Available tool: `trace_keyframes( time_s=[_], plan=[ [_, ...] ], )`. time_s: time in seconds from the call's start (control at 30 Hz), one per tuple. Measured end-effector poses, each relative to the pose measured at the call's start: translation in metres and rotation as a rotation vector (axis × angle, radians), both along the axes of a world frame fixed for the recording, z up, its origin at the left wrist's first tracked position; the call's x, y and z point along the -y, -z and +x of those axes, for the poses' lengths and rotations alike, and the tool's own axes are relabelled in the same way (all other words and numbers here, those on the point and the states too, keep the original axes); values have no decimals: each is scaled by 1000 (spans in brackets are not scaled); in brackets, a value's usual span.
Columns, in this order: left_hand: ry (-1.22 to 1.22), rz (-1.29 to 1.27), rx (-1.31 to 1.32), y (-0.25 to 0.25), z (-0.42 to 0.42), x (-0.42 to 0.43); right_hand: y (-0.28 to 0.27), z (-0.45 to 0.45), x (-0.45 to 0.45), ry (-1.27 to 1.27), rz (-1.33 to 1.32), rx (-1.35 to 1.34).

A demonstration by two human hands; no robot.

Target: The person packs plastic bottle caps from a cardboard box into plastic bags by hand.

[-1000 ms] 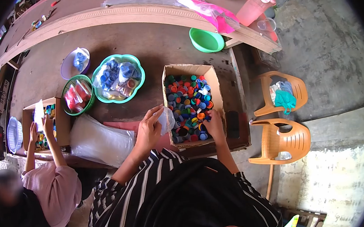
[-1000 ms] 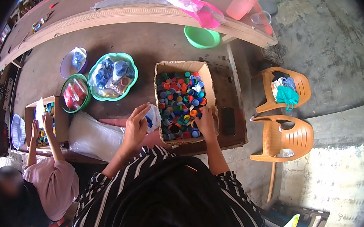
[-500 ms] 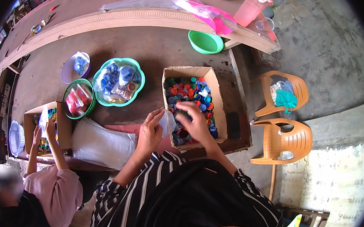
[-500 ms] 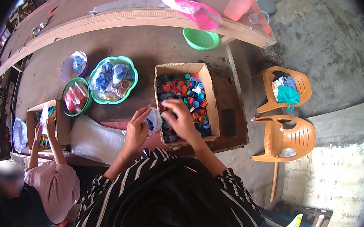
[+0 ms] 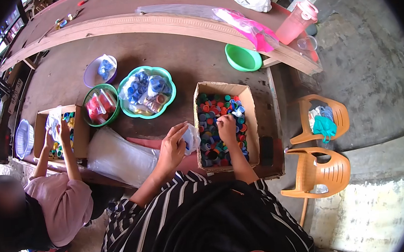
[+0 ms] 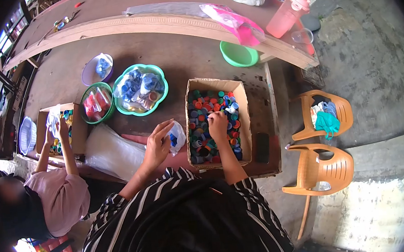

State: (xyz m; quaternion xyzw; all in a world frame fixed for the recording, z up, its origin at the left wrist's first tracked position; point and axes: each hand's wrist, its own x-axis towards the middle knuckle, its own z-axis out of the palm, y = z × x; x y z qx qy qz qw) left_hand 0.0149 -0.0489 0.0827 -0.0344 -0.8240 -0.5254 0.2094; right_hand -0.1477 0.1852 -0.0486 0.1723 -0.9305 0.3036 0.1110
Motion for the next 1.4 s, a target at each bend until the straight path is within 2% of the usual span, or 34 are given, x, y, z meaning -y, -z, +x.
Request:
trace_keyframes(
  time_s=[0.07,0.2,0.27,0.33,0.4,0.6,0.77,0.8,0.87,0.93,1.0,1.07,1.1,1.17,1.27,1.4],
  plan=[
    [-13,23,34,-4,1,1,-29,14,3,-65,-154,-187],
    [-11,118,88,-5,4,-1,-126,84,36,-141,-442,-191],
    [-12,151,100,-3,4,-4,-150,115,46,-280,-440,-185],
    [-17,135,74,-3,7,-6,-170,123,49,-529,-60,-173],
    [-33,70,6,-6,9,-5,-171,135,55,-522,-74,-84],
    [43,298,64,-31,28,-6,-165,140,50,-501,-160,138],
    [90,190,-77,-57,41,8,-217,141,36,-535,-325,50],
    [94,148,-120,-59,42,12,-223,136,30,-588,-378,81],
    [226,104,-46,-50,38,17,-245,137,20,-659,-509,116],
    [342,95,-31,-41,32,11,-255,132,6,-719,-564,255],
    [407,161,34,-26,22,-5,-262,127,-7,-726,-465,132],
    [462,164,127,-25,14,-24,-270,121,-18,-692,-474,150],
    [469,330,158,-35,11,-36,-270,112,-24,-672,-449,80],
    [422,220,107,-23,-8,-47,-278,108,-31,-626,-491,-5],
    [339,107,-43,-35,-15,-64,-287,116,-52,-666,-519,55],
    [292,4,-232,-32,0,-88,-266,138,-81,-750,-294,185]
  ],
)
